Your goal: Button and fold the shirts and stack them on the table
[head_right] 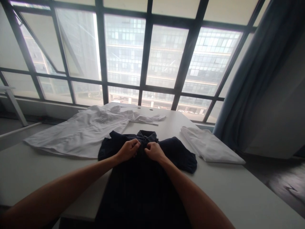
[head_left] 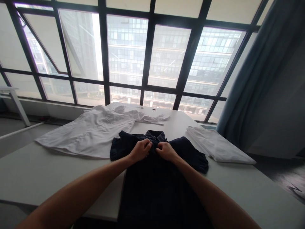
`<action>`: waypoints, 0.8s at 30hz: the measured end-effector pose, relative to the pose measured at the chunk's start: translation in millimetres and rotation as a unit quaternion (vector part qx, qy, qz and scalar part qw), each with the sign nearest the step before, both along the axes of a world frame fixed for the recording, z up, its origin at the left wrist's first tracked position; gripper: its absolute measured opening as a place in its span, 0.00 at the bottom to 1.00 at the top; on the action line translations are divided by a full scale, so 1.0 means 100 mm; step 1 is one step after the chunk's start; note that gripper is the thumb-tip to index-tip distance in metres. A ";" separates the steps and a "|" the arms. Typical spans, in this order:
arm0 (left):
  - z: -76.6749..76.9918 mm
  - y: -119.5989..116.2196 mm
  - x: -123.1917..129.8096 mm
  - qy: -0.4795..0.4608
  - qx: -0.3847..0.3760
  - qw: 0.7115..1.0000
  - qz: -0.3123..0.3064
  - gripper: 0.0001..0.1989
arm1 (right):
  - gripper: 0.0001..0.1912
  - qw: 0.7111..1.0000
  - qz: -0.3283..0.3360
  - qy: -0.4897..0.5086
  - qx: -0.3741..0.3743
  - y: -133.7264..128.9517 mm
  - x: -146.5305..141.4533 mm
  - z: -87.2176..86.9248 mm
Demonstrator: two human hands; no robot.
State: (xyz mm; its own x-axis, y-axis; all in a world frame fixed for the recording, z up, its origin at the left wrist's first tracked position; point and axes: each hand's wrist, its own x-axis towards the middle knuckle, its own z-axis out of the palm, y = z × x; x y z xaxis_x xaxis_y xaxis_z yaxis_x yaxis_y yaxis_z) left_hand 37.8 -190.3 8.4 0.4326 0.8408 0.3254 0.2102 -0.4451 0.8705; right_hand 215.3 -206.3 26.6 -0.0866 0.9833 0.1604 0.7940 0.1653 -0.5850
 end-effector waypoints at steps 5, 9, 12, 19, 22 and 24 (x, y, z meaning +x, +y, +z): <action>0.12 0.11 -0.20 0.135 0.148 0.977 0.076 0.16 | 0.10 0.987 -0.083 -0.135 0.015 0.05 0.28 0.16; 0.13 0.33 -0.47 0.336 0.220 0.897 0.182 0.18 | 0.17 0.960 -0.183 -0.213 -0.004 0.14 0.78 0.21; 0.10 0.45 -0.61 0.448 0.157 0.854 0.212 0.28 | 0.27 0.948 -0.208 -0.228 -0.080 0.22 1.22 0.13; 0.24 0.45 -0.61 0.426 0.155 0.872 0.185 0.16 | 0.23 0.965 -0.197 -0.120 -0.124 0.31 1.63 0.02; 0.47 0.37 -0.69 0.329 0.213 0.899 0.195 0.13 | 0.16 0.970 -0.187 -0.029 -0.152 0.24 1.59 0.11; 0.72 0.29 -0.86 0.255 0.238 0.918 0.189 0.12 | 0.15 0.975 -0.159 0.050 -0.150 0.15 1.54 0.24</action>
State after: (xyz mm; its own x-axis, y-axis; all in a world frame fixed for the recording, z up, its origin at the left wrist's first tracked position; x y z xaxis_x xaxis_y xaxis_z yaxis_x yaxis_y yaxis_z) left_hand -47.9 -161.8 80.1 0.3374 0.7778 0.5303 0.7541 -0.5605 0.3422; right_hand 369.5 -191.2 50.6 0.2309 0.9620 -0.1460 0.7143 -0.2695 -0.6459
